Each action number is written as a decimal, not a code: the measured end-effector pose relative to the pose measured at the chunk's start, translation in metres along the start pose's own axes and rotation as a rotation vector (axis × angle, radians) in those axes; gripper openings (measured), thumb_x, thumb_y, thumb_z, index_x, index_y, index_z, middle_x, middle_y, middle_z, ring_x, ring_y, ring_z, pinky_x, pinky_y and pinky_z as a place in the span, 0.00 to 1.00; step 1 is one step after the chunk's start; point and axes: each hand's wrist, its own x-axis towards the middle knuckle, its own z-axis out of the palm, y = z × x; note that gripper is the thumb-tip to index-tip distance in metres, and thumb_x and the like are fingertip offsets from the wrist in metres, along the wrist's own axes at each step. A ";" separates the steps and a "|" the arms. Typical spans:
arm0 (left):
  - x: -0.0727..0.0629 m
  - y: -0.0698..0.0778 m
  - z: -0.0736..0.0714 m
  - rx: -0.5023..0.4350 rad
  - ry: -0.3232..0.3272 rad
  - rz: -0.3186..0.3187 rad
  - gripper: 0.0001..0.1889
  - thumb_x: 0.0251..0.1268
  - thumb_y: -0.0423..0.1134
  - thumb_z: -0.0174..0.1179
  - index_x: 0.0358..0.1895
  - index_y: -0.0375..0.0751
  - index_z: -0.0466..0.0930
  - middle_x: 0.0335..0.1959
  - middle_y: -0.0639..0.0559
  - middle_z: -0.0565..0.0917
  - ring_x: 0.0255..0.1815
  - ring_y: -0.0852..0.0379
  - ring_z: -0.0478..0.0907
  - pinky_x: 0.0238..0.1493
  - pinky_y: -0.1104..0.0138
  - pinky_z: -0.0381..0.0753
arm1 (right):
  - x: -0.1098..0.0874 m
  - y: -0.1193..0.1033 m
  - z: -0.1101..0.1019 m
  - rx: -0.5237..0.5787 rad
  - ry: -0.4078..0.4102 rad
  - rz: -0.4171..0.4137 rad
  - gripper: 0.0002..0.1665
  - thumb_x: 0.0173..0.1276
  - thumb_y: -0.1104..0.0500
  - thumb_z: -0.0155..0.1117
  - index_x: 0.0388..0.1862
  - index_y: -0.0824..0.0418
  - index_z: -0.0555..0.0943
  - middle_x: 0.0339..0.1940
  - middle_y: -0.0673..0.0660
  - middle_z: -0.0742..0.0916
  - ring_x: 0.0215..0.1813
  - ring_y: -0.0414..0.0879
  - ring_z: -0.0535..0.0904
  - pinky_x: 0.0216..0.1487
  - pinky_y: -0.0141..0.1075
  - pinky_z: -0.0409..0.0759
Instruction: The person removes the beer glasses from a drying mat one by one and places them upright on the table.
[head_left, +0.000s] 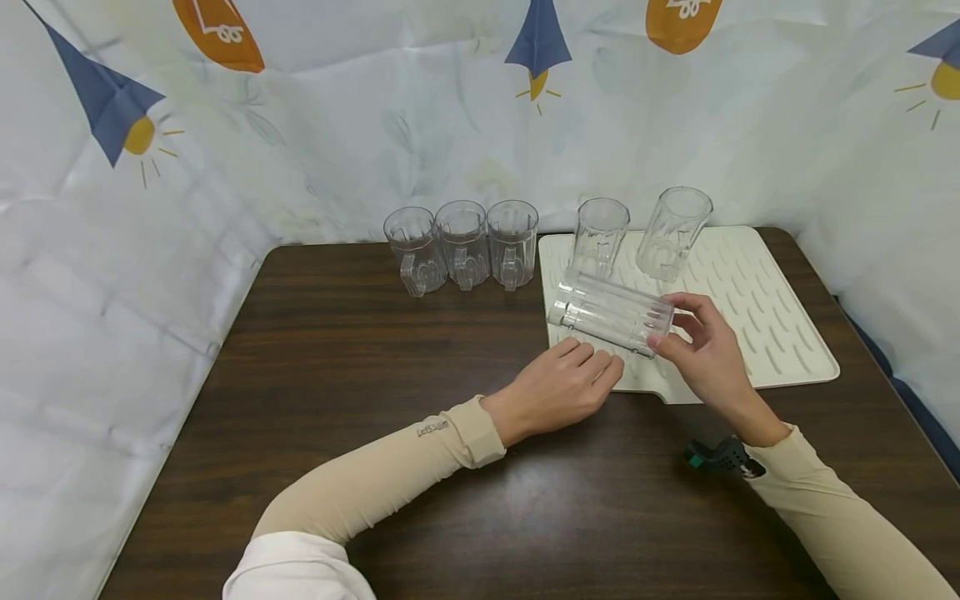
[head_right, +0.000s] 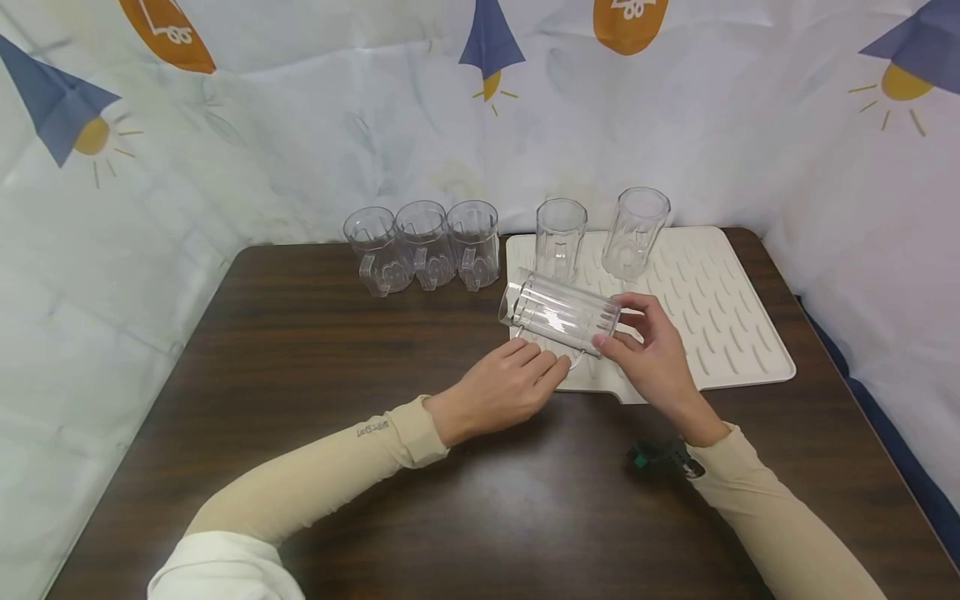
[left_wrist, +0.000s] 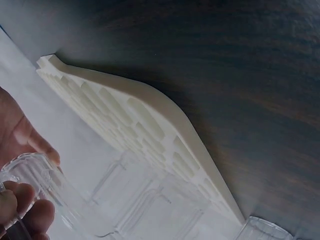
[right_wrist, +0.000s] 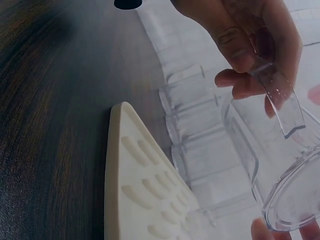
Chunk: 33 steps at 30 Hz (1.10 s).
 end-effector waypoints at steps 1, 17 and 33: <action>0.000 0.000 0.000 -0.003 -0.004 0.001 0.14 0.78 0.35 0.45 0.48 0.45 0.83 0.34 0.60 0.86 0.33 0.60 0.80 0.38 0.70 0.78 | 0.000 0.000 0.000 -0.002 -0.002 -0.001 0.29 0.68 0.77 0.62 0.65 0.60 0.71 0.59 0.46 0.76 0.57 0.35 0.78 0.45 0.19 0.84; -0.004 -0.015 -0.009 -0.115 0.024 -0.075 0.21 0.72 0.37 0.46 0.62 0.42 0.82 0.49 0.55 0.89 0.49 0.55 0.86 0.55 0.66 0.85 | 0.002 -0.003 0.000 -0.096 0.022 -0.003 0.28 0.69 0.74 0.63 0.65 0.62 0.70 0.60 0.44 0.76 0.58 0.35 0.78 0.45 0.18 0.84; -0.018 -0.042 -0.018 -0.504 0.276 -0.416 0.15 0.63 0.32 0.65 0.53 0.35 0.82 0.48 0.46 0.87 0.47 0.52 0.84 0.49 0.63 0.85 | 0.010 -0.012 -0.007 0.030 0.085 -0.018 0.28 0.70 0.76 0.60 0.63 0.53 0.73 0.59 0.49 0.75 0.56 0.39 0.78 0.44 0.19 0.85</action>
